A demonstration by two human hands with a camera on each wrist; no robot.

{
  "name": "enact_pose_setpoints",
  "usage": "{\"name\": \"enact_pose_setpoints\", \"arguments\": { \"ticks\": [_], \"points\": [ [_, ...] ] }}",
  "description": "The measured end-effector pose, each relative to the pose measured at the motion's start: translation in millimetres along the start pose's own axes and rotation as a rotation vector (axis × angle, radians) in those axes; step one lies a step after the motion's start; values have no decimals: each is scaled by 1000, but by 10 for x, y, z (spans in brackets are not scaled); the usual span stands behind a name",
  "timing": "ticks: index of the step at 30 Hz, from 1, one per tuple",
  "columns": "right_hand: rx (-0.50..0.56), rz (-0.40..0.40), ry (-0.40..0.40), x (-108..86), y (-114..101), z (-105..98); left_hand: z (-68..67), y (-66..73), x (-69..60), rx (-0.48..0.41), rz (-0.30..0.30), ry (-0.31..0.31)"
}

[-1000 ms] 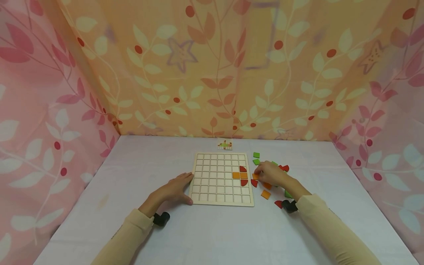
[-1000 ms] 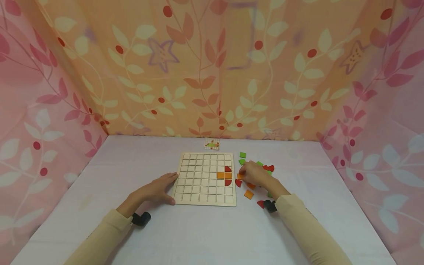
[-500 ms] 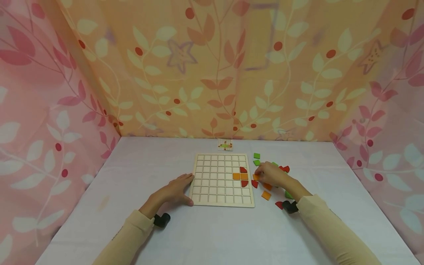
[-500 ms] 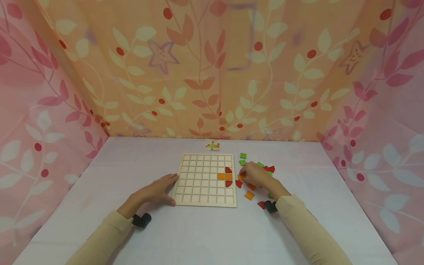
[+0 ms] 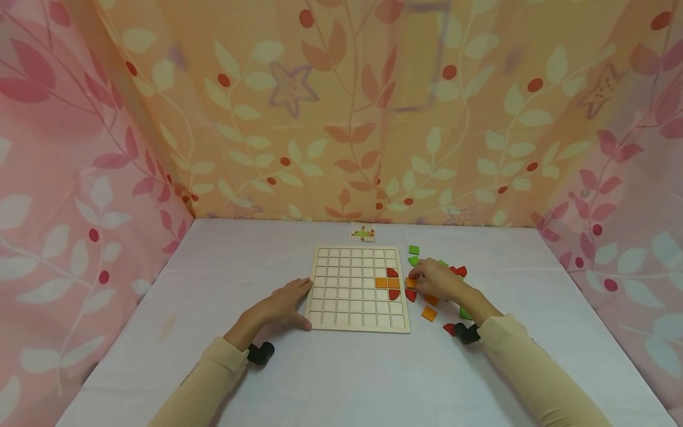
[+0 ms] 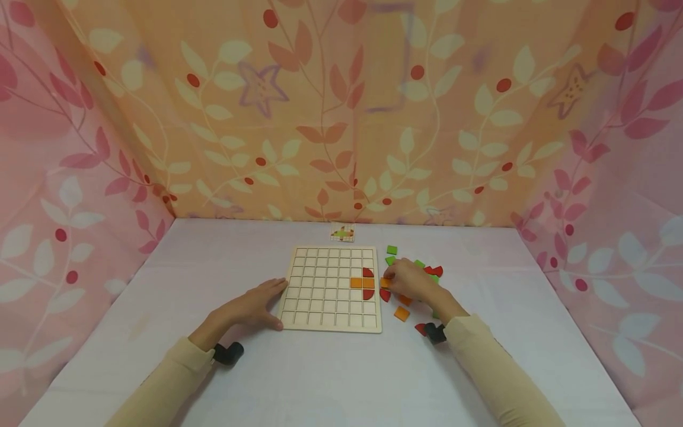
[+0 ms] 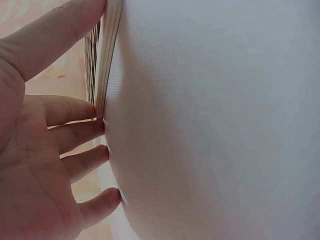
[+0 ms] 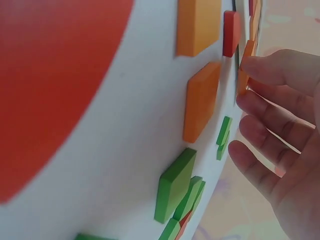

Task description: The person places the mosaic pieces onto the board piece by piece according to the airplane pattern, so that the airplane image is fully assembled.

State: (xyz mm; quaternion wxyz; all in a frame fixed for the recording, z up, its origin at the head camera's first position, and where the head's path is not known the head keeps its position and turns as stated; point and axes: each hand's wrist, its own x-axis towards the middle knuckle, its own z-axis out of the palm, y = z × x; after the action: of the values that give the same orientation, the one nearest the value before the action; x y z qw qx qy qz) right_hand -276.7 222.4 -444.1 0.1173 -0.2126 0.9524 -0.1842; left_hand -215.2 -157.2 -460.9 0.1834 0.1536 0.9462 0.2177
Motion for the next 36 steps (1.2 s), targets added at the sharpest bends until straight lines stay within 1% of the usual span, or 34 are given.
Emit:
{"name": "enact_pose_setpoints", "arguments": {
  "ticks": [4,7,10,18,27,32,36],
  "points": [
    [-4,6,21,-11,-47,7,-3,9,4,-3,-1,-2],
    [-11,-6,44,-25,-89,18,-1,12,5,-8,1,-1],
    [9,-8,57,-37,-142,26,-5,15,1,-9,-3,-3],
    [18,0,42,-34,-288,42,-2,2,1,-7,-1,-5],
    [3,-57,46,-12,-396,113,9,-2,13,-12,-2,-3],
    [-32,-98,59,14,-453,149,11,-7,12,-10,1,-4],
    [-75,-150,79,25,-481,171,10,-7,8,-3,7,2]
  ]
}}
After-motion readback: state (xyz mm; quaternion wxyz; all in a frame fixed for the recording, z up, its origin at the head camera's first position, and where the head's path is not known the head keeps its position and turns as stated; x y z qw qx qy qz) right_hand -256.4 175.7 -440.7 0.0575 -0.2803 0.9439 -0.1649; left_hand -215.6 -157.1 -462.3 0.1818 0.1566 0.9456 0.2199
